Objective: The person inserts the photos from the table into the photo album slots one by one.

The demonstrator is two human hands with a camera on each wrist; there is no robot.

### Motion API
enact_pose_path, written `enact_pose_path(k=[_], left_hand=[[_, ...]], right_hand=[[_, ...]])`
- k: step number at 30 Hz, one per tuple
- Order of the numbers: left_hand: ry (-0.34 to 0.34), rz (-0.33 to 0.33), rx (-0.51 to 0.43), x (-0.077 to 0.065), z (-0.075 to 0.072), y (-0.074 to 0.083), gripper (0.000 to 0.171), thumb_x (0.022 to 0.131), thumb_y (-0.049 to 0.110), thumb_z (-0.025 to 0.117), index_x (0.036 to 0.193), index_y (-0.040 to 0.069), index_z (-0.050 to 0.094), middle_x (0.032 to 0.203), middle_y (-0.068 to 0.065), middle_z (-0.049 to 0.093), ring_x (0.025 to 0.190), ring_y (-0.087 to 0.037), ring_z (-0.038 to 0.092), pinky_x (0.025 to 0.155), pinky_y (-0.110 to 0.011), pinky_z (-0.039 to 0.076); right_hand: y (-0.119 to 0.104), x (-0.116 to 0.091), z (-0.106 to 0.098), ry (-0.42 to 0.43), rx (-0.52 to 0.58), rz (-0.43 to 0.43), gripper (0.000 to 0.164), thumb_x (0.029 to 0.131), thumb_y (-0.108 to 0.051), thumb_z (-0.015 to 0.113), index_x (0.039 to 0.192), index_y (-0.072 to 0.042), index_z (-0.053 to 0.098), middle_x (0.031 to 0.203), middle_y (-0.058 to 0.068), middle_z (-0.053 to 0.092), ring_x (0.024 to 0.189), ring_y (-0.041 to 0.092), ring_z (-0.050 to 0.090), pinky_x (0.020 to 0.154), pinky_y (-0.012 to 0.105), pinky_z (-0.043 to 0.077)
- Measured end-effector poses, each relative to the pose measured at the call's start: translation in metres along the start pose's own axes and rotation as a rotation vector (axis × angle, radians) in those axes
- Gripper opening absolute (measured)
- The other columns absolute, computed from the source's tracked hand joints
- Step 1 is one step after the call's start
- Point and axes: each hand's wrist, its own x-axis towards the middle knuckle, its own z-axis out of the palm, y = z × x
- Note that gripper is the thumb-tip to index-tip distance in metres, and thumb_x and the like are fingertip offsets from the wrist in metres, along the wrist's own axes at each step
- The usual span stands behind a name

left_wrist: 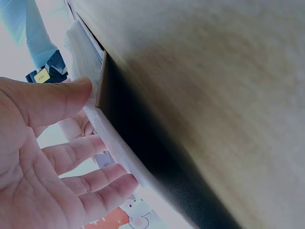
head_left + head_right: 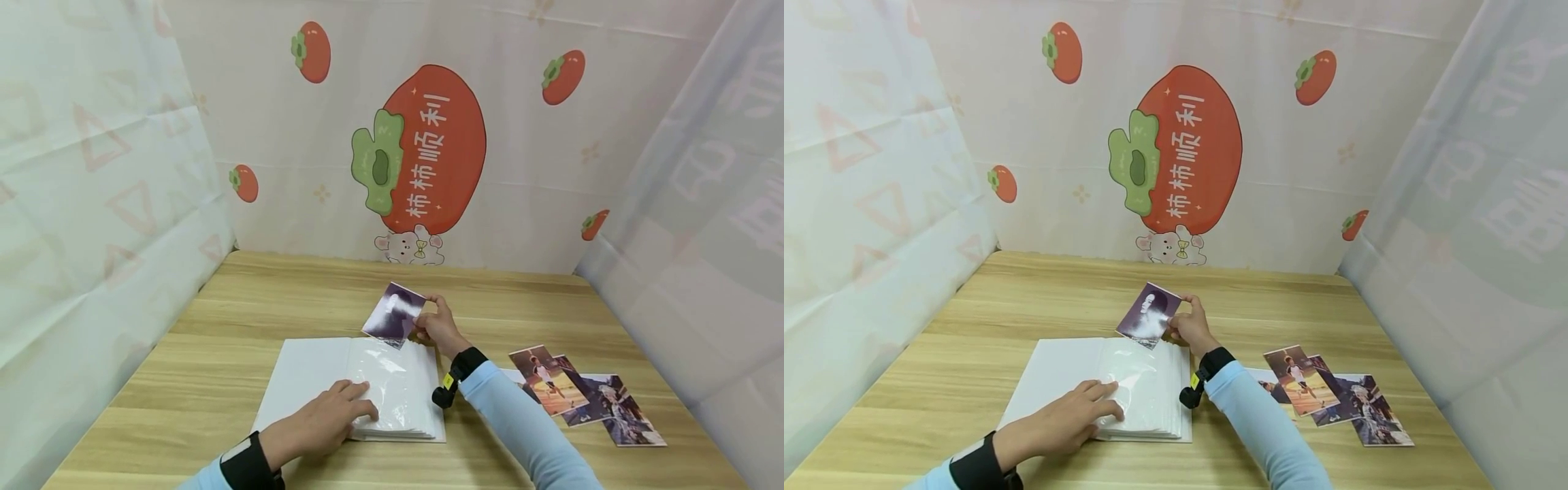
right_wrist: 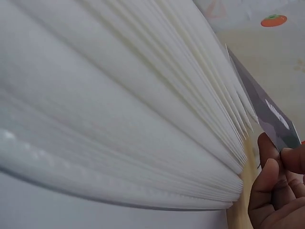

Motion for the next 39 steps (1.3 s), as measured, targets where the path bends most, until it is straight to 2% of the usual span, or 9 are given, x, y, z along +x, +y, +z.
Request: enact_pose_path(k=[8,16,24,32,39], left_hand=[[-0.017,-0.028,-0.004,-0.0004,0.0012,-0.0006,0.037,0.079,-0.001,0.064,0.104,0.027,0.063,0.131,-0.014,0.049,0.114,-0.032,0.046,0.082,-0.045,0.046],[-0.006,-0.01,-0.001,-0.0003,0.002,-0.0012,0.037,0.078,-0.001,0.065,0.103,0.026,0.063,0.13,-0.014,0.05,0.113,-0.033,0.047,0.081,-0.045,0.046],[-0.046,-0.045,-0.011,0.0003,0.0028,-0.0008,0.038,0.079,0.0,0.064,0.105,0.028,0.063,0.132,-0.014,0.048,0.115,-0.033,0.046,0.086,-0.046,0.044],[-0.042,-0.047,-0.006,-0.0001,0.0023,-0.0009,0.039,0.079,-0.001,0.064,0.104,0.028,0.063,0.131,-0.013,0.048,0.115,-0.034,0.045,0.086,-0.046,0.043],[0.002,-0.012,0.004,-0.0008,0.0021,-0.0003,0.039,0.076,-0.001,0.065,0.103,0.026,0.063,0.128,-0.014,0.05,0.113,-0.033,0.047,0.087,-0.044,0.044]], right_hand=[[0.0,-0.0002,0.0037,-0.004,-0.051,-0.028,0.059,0.083,0.01,0.053,0.134,-0.014,0.035,0.065,0.006,0.055,0.05,0.017,0.041,0.047,0.027,0.035],[-0.0007,-0.0031,0.0052,-0.027,-0.076,-0.026,0.059,0.084,0.008,0.053,0.136,-0.015,0.036,0.067,0.006,0.054,0.052,0.018,0.041,0.049,0.027,0.033],[0.0011,-0.0049,0.0075,-0.061,-0.079,0.005,0.061,0.084,0.008,0.051,0.136,-0.019,0.036,0.071,0.009,0.06,0.054,0.018,0.045,0.049,0.027,0.033],[0.0013,-0.0042,0.0066,-0.14,-0.075,-0.045,0.061,0.086,0.006,0.051,0.141,-0.015,0.032,0.068,0.007,0.056,0.054,0.017,0.044,0.048,0.027,0.031],[0.0005,-0.0063,0.0076,-0.219,-0.118,-0.043,0.061,0.085,0.007,0.048,0.141,-0.013,0.033,0.074,0.008,0.05,0.058,0.018,0.042,0.052,0.028,0.033]])
